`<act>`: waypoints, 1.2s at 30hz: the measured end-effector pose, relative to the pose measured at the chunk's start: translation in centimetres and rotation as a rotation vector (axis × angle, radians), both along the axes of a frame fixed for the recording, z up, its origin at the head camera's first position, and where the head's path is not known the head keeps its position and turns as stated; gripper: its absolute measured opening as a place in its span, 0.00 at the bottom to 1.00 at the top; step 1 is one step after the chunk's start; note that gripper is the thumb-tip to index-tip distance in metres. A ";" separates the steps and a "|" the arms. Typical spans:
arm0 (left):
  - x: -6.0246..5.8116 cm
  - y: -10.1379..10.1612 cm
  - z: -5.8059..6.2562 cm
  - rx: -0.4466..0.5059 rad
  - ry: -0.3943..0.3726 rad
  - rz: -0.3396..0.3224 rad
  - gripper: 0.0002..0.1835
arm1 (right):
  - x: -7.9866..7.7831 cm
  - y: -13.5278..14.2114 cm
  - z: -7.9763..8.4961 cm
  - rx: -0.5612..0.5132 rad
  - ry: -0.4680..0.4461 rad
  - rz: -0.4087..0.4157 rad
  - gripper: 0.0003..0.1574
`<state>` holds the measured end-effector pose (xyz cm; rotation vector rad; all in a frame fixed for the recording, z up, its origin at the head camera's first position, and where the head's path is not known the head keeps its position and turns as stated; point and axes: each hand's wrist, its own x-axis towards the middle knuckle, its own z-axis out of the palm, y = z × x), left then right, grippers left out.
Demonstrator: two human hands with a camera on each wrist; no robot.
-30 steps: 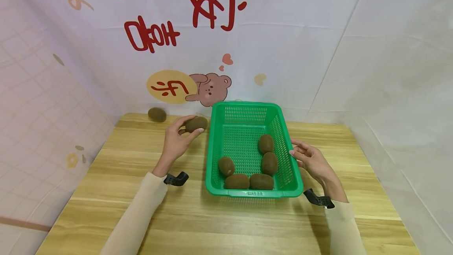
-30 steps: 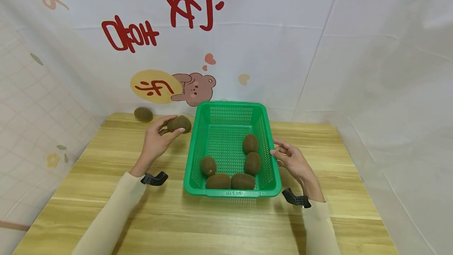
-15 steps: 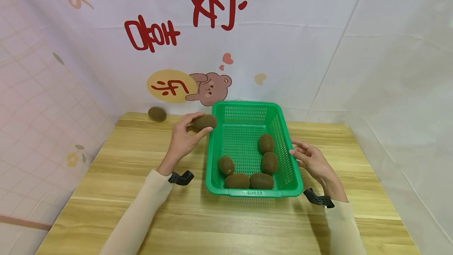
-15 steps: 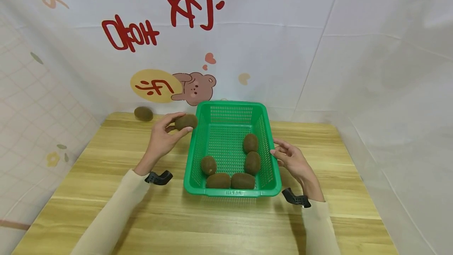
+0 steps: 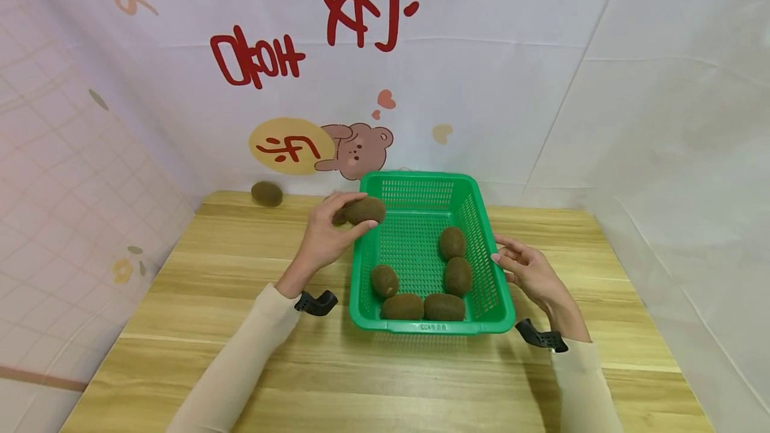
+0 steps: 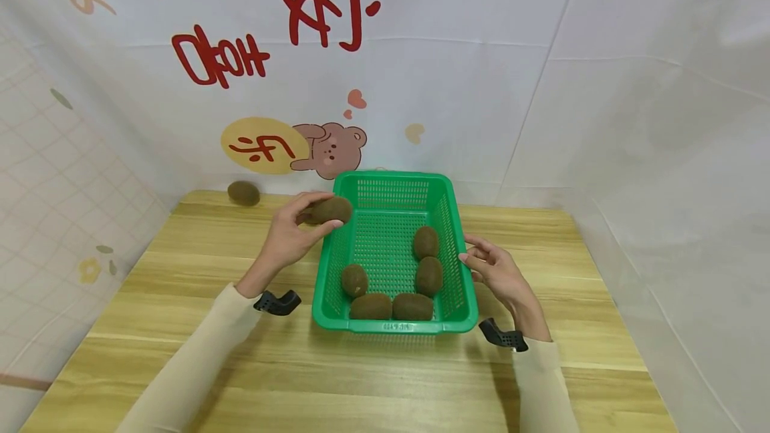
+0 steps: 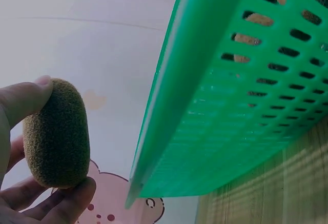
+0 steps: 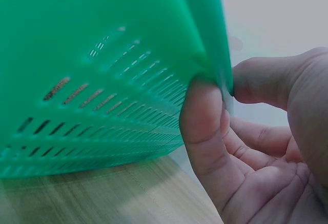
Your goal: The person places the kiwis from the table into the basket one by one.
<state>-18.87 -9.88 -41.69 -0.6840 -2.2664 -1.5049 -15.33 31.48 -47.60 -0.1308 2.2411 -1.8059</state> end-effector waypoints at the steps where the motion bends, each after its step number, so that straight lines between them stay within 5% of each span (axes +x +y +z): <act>1: -0.2 0.1 -0.3 -0.011 0.002 -0.005 0.28 | 0.0 0.0 0.0 -0.002 -0.001 0.001 0.44; 9: -0.8 0.7 -0.6 -0.047 -0.023 -0.091 0.28 | -0.1 -0.1 0.2 -0.016 -0.003 0.003 0.44; 18: -1.0 1.1 -0.8 -0.086 -0.024 -0.109 0.28 | -0.1 -0.1 0.3 0.007 -0.003 0.002 0.44; 28: -1.1 0.5 -1.0 -0.067 -0.071 -0.092 0.35 | -0.1 0.0 0.2 -0.004 0.005 0.009 0.43; 36: -1.5 -0.4 -1.1 -0.185 -0.050 -0.009 0.41 | 0.0 0.1 0.2 -0.007 0.008 0.008 0.43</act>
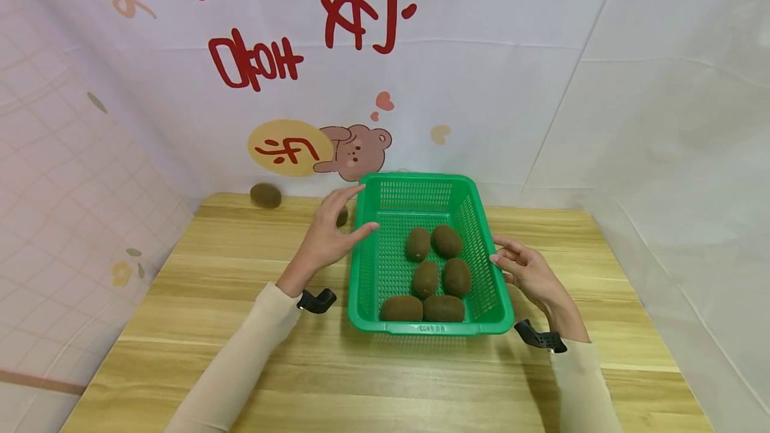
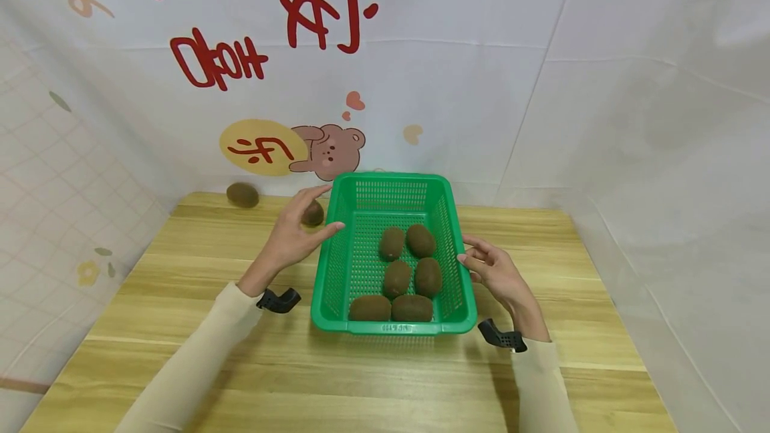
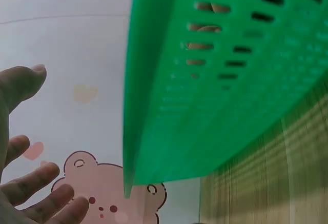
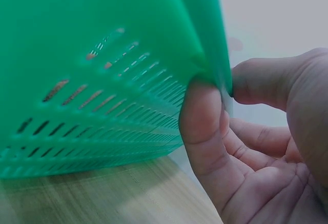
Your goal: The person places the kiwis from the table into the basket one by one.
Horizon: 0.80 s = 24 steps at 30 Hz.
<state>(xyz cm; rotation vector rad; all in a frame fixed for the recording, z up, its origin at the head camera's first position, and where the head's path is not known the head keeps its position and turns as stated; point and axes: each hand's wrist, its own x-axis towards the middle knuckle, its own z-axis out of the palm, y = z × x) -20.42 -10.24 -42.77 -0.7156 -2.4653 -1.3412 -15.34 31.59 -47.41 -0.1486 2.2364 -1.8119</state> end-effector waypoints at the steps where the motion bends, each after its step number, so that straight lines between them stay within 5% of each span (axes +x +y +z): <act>1: -0.1 -0.1 0.0 -0.015 0.013 0.007 0.41 | 0.0 0.0 0.0 0.000 0.000 0.000 0.43; 10: -1.1 -1.0 -0.9 -0.131 0.063 0.041 0.48 | 0.1 -0.1 0.1 0.013 -0.007 -0.007 0.43; 24: -3.2 -3.3 -3.0 -0.215 -0.041 0.136 0.55 | -0.1 0.0 -0.1 0.019 -0.005 -0.007 0.44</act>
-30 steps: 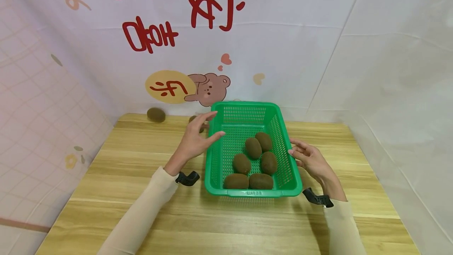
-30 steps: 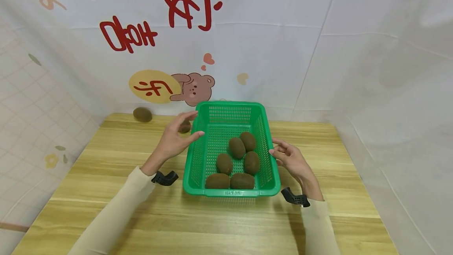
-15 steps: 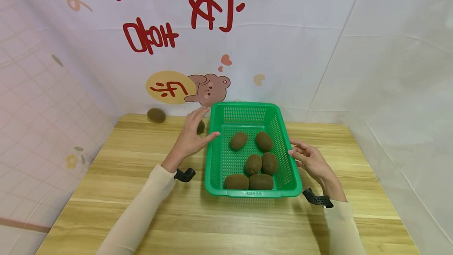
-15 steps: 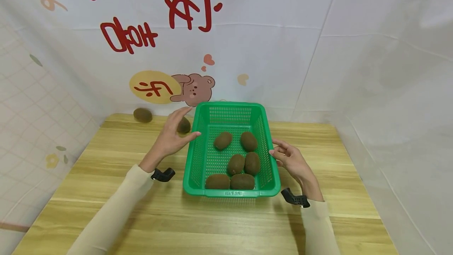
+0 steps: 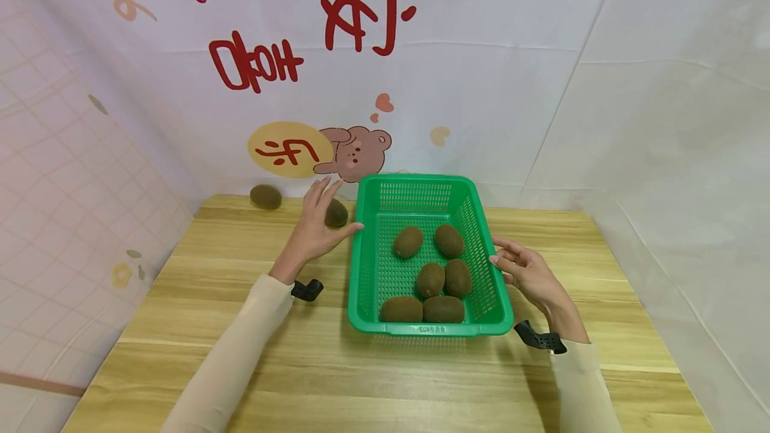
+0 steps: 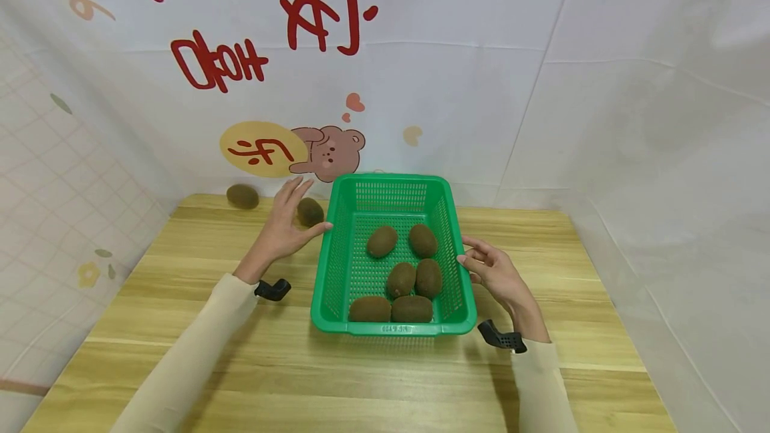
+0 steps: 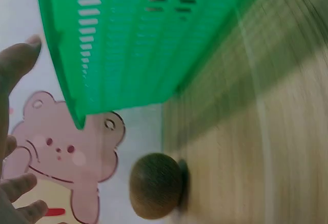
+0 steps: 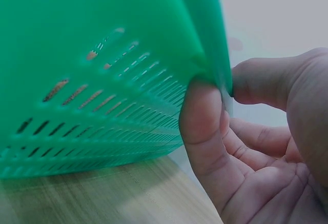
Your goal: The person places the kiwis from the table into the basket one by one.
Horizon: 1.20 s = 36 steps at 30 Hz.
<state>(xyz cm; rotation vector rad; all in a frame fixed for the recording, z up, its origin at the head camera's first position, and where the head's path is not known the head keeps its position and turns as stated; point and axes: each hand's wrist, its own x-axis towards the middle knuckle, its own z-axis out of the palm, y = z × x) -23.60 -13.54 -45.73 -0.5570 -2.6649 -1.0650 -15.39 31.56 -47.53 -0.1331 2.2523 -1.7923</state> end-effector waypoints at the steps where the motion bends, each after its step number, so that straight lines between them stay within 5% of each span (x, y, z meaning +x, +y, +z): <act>1: -0.2 -0.1 -0.2 -0.002 0.003 0.008 0.55 | 0.0 0.0 0.0 -0.002 0.000 0.001 0.44; 16: -2.6 -2.2 -3.2 -0.004 -0.059 0.099 0.59 | 0.0 0.0 -0.1 -0.016 -0.002 0.009 0.44; 36: -4.9 -2.1 -5.4 -0.098 -0.210 0.087 0.61 | -0.1 0.1 0.0 0.047 0.006 0.002 0.45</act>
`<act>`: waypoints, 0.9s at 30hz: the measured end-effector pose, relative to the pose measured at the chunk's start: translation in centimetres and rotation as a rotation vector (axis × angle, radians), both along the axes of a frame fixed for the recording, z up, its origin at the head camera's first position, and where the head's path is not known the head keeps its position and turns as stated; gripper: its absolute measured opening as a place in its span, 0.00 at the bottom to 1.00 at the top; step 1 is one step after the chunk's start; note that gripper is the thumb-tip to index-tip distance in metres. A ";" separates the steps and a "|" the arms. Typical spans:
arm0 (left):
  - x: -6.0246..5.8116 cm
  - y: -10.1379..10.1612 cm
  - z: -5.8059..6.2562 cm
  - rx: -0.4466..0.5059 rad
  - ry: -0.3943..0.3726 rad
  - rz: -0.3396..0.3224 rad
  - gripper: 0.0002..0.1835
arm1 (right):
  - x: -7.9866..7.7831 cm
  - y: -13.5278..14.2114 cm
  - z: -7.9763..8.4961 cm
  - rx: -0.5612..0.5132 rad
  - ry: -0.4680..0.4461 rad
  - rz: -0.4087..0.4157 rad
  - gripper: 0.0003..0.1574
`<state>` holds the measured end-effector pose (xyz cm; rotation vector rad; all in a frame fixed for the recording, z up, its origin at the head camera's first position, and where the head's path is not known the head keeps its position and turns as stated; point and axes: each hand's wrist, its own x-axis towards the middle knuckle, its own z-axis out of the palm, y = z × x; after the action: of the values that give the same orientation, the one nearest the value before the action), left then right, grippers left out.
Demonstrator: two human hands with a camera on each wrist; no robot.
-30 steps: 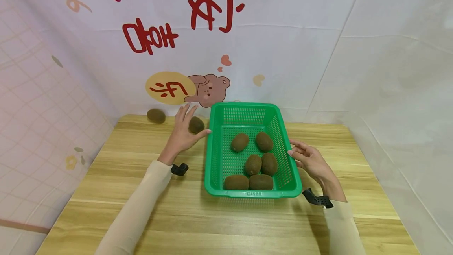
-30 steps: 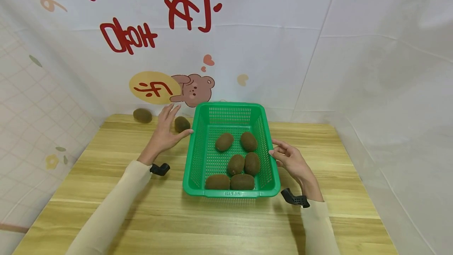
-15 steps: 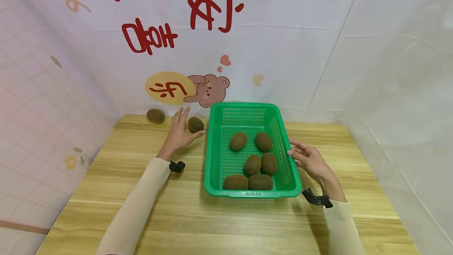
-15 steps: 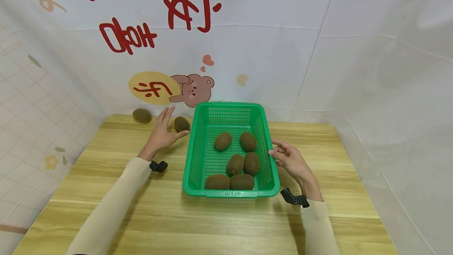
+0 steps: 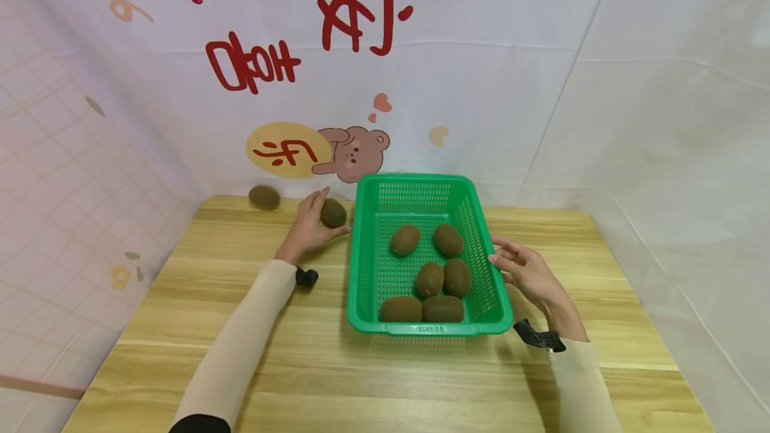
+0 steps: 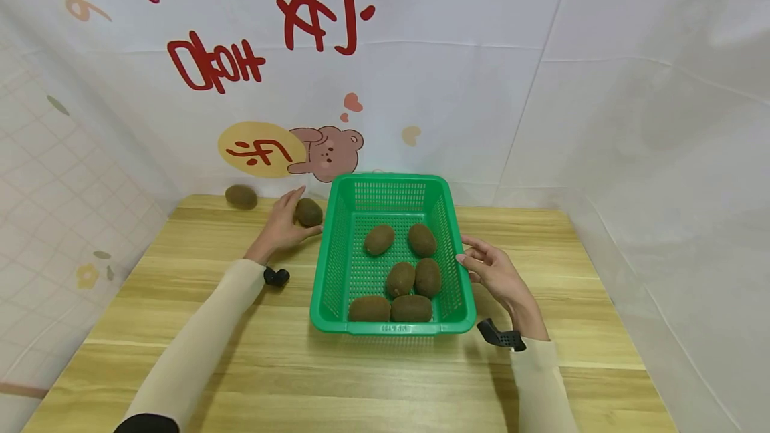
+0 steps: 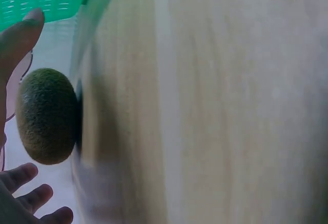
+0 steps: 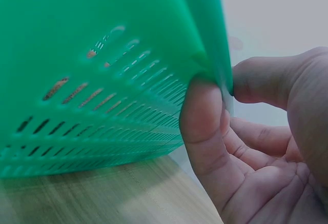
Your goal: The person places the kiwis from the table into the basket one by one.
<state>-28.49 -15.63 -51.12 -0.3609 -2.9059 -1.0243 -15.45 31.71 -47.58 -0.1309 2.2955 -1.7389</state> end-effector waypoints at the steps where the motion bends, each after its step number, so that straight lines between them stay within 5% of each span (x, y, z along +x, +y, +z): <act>1: -0.2 0.1 -0.1 0.000 -0.007 -0.008 0.61 | 0.0 0.0 0.0 -0.005 0.000 0.003 0.45; 9: -0.8 0.8 -0.6 -0.014 -0.007 -0.042 0.52 | 0.0 -0.1 -0.1 -0.047 -0.003 0.006 0.44; 17: -0.8 1.3 -1.0 0.015 0.024 -0.004 0.38 | -0.1 -0.2 0.0 -0.069 -0.001 0.007 0.43; 27: -0.5 1.3 -0.7 0.075 0.012 0.018 0.38 | 0.0 -0.1 -0.1 -0.059 -0.001 -0.004 0.43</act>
<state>-29.02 -14.32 -51.87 -0.3353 -2.8447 -1.1206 -15.44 31.61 -47.63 -0.1369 2.2469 -1.8086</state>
